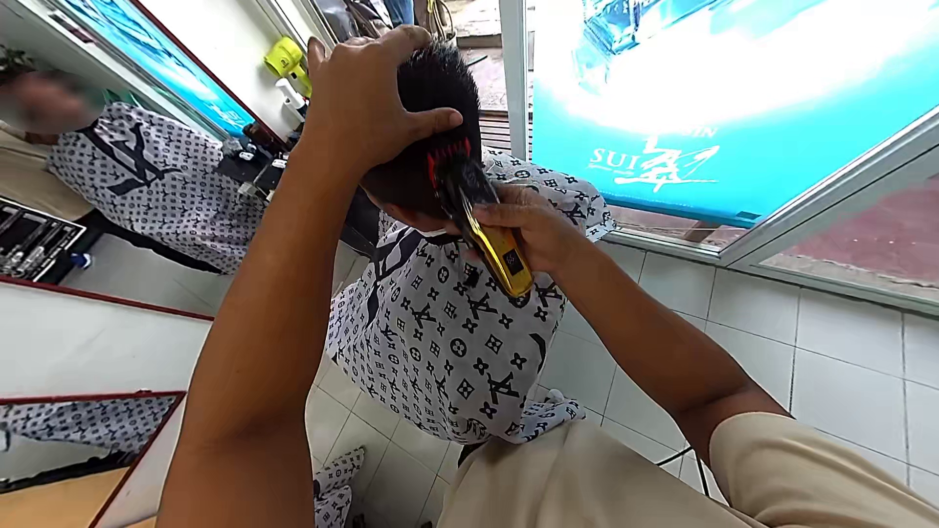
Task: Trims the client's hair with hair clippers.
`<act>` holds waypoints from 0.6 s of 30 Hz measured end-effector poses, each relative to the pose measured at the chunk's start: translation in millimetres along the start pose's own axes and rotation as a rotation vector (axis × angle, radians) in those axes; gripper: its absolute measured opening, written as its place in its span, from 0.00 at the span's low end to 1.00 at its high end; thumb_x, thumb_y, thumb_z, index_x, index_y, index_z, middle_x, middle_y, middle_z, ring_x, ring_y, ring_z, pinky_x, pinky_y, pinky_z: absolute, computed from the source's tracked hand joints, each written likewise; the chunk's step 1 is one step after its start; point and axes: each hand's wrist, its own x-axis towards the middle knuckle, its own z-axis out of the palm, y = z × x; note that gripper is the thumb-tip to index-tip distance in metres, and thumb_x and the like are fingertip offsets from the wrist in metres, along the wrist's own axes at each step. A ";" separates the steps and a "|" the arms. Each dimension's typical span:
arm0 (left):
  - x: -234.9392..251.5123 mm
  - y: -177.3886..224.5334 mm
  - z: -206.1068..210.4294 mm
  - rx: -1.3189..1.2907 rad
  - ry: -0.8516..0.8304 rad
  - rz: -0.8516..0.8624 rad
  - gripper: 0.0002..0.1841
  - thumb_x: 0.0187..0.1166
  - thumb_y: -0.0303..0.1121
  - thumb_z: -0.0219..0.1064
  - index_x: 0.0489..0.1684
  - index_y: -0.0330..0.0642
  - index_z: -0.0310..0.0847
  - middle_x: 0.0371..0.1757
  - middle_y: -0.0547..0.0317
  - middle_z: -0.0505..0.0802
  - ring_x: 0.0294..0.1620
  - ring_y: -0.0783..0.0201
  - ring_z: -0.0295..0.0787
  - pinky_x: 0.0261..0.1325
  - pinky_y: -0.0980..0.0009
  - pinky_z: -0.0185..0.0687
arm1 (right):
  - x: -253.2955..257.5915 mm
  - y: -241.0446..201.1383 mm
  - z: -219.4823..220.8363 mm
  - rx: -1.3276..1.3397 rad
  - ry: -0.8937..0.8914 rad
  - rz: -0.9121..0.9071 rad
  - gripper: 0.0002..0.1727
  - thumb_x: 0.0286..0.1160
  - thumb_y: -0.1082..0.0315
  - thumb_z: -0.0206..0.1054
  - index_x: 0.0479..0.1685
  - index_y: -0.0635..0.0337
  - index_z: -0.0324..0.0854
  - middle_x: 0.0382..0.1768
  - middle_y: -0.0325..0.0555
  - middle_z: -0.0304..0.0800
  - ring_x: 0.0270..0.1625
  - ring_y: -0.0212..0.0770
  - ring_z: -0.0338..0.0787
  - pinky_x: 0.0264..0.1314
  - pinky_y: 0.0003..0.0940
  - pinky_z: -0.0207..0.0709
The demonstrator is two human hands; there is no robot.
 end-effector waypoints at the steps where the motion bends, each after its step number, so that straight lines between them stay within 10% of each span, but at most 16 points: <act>1: 0.1 0.3 0.2 -0.006 0.006 -0.003 0.46 0.65 0.76 0.65 0.84 0.62 0.73 0.73 0.52 0.88 0.78 0.45 0.79 0.83 0.26 0.48 | -2.3 6.2 -5.4 0.004 0.002 0.046 0.18 0.78 0.69 0.64 0.65 0.58 0.72 0.50 0.51 0.92 0.50 0.47 0.95 0.48 0.45 0.92; 18: -2.3 5.6 5.1 -0.031 0.026 -0.053 0.44 0.68 0.74 0.64 0.85 0.63 0.71 0.75 0.55 0.87 0.80 0.49 0.77 0.84 0.29 0.48 | -4.5 -2.4 -1.8 -0.025 0.003 0.129 0.21 0.78 0.71 0.65 0.68 0.61 0.70 0.52 0.52 0.90 0.51 0.47 0.94 0.50 0.44 0.92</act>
